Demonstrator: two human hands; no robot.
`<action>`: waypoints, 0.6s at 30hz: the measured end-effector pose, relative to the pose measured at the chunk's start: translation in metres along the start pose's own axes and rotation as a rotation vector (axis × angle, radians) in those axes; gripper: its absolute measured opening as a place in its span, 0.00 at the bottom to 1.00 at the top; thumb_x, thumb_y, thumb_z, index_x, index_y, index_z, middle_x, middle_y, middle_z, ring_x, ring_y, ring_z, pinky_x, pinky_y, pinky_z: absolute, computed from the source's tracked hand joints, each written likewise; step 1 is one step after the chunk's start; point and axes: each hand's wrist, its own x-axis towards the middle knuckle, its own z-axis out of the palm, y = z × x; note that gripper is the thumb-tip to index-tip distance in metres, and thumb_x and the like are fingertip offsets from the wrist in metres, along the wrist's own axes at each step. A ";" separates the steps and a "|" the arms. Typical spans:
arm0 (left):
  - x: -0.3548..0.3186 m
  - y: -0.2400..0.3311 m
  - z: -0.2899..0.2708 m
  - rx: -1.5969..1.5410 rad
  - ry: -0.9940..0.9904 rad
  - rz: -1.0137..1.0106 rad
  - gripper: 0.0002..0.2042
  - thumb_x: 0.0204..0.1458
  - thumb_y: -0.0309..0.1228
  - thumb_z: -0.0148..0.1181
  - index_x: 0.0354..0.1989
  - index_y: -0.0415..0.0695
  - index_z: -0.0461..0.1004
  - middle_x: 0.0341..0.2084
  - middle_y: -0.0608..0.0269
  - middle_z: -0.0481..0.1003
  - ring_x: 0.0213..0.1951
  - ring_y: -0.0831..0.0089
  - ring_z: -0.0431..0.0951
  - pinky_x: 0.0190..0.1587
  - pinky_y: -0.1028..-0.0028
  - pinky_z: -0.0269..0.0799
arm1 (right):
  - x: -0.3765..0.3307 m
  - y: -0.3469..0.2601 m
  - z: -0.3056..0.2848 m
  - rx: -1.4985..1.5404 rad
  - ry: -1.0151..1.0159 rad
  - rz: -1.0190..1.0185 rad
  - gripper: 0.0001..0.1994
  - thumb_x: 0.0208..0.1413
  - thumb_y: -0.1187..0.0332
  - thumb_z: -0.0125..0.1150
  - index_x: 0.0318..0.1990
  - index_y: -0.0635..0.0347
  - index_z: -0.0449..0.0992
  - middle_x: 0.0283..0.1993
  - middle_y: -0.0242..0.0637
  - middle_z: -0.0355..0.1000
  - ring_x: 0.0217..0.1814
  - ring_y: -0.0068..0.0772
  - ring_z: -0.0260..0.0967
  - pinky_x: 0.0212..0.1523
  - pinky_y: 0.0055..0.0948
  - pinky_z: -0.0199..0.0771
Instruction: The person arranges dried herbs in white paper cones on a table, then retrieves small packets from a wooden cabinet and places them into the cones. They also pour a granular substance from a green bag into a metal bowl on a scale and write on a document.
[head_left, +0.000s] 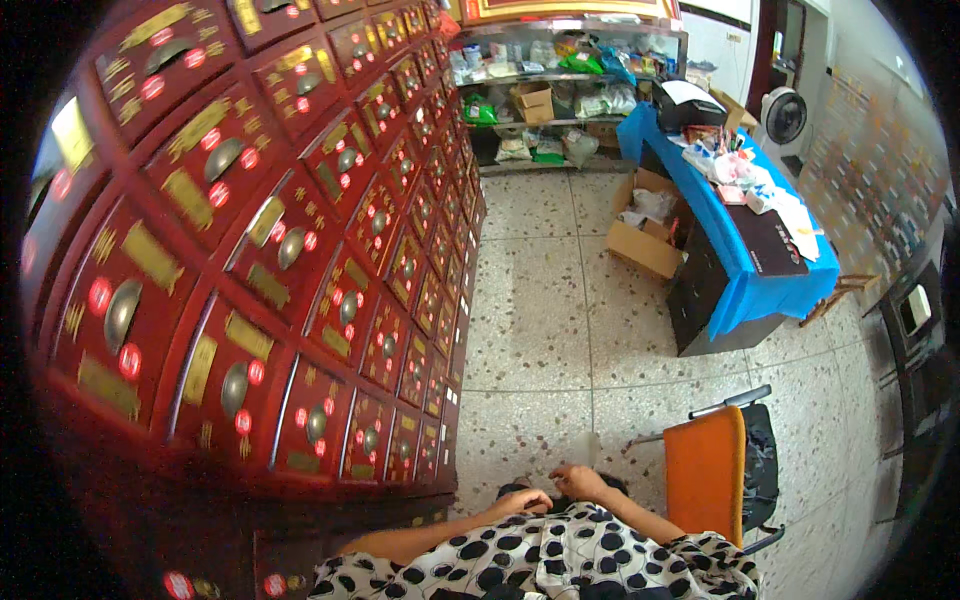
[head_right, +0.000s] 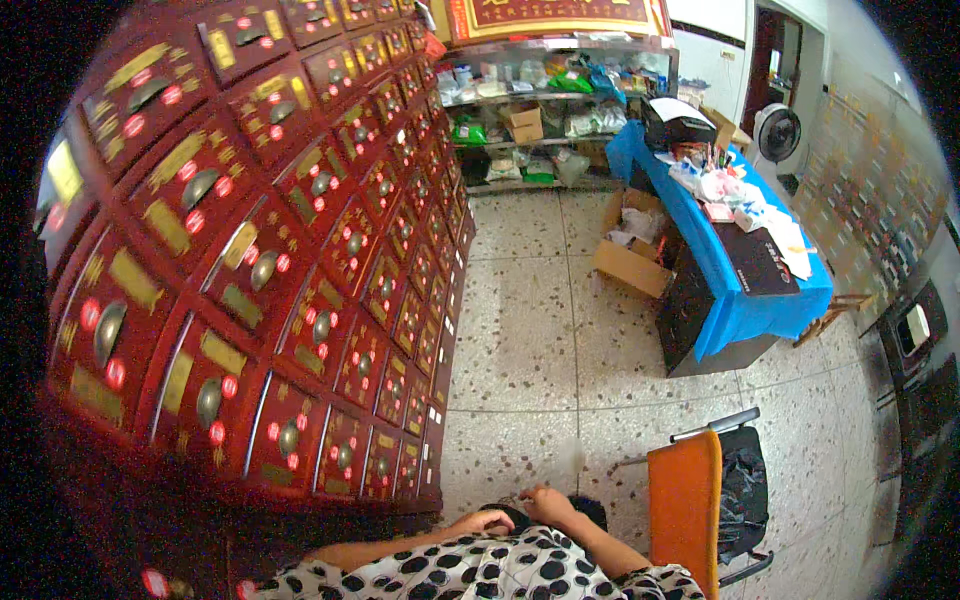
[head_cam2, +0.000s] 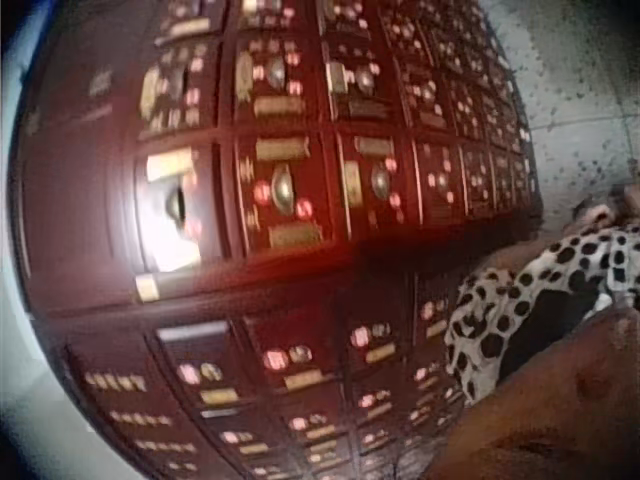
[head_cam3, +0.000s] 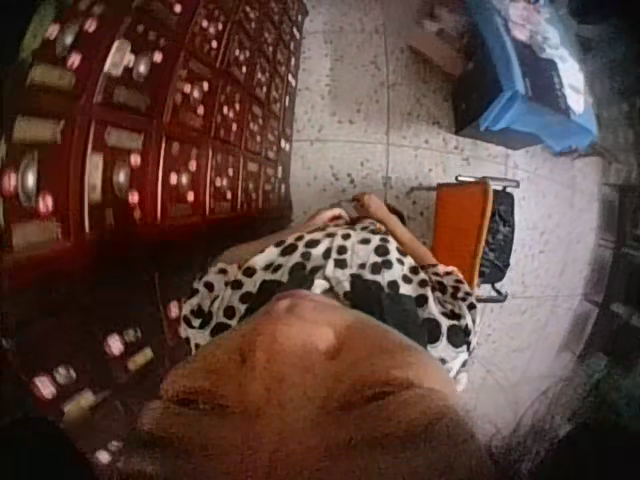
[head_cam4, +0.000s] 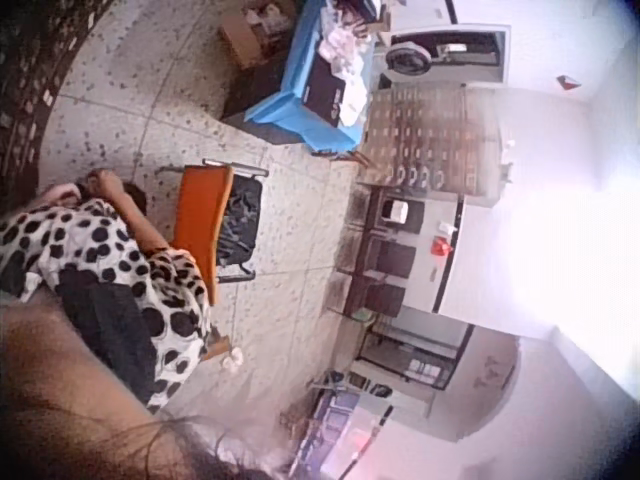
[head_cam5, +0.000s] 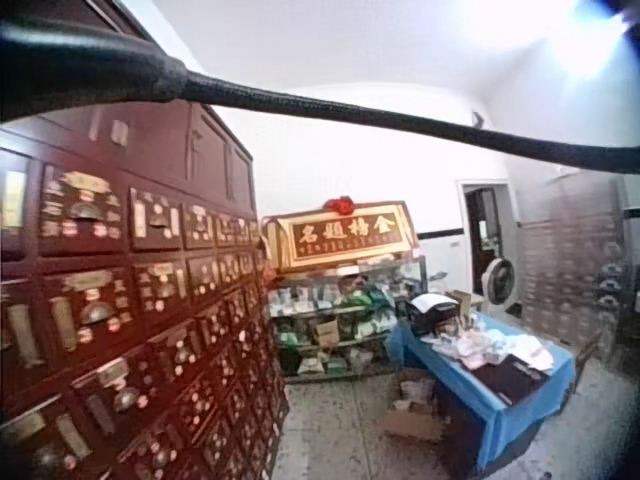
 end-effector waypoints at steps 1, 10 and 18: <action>0.011 0.005 -0.020 0.083 -0.017 -0.061 0.10 0.51 0.28 0.48 0.40 0.45 0.70 0.34 0.68 0.71 0.34 0.77 0.70 0.39 0.79 0.64 | 0.015 0.001 -0.008 0.076 0.060 -0.005 0.13 0.46 0.66 0.51 0.40 0.56 0.74 0.35 0.47 0.71 0.36 0.45 0.70 0.37 0.37 0.70; 0.169 -0.009 -0.185 -0.250 -0.060 -0.008 0.10 0.51 0.28 0.54 0.40 0.41 0.67 0.33 0.71 0.68 0.33 0.84 0.66 0.36 0.83 0.63 | 0.200 0.062 -0.116 0.285 0.078 -0.035 0.13 0.45 0.66 0.52 0.38 0.59 0.74 0.35 0.47 0.72 0.37 0.47 0.70 0.39 0.36 0.70; 0.271 0.026 -0.297 -0.653 0.068 0.044 0.12 0.57 0.30 0.44 0.48 0.43 0.65 0.36 0.69 0.67 0.37 0.81 0.67 0.40 0.81 0.61 | 0.404 0.105 -0.286 0.346 -0.063 -0.088 0.12 0.49 0.65 0.52 0.41 0.58 0.73 0.36 0.41 0.73 0.37 0.34 0.71 0.39 0.30 0.70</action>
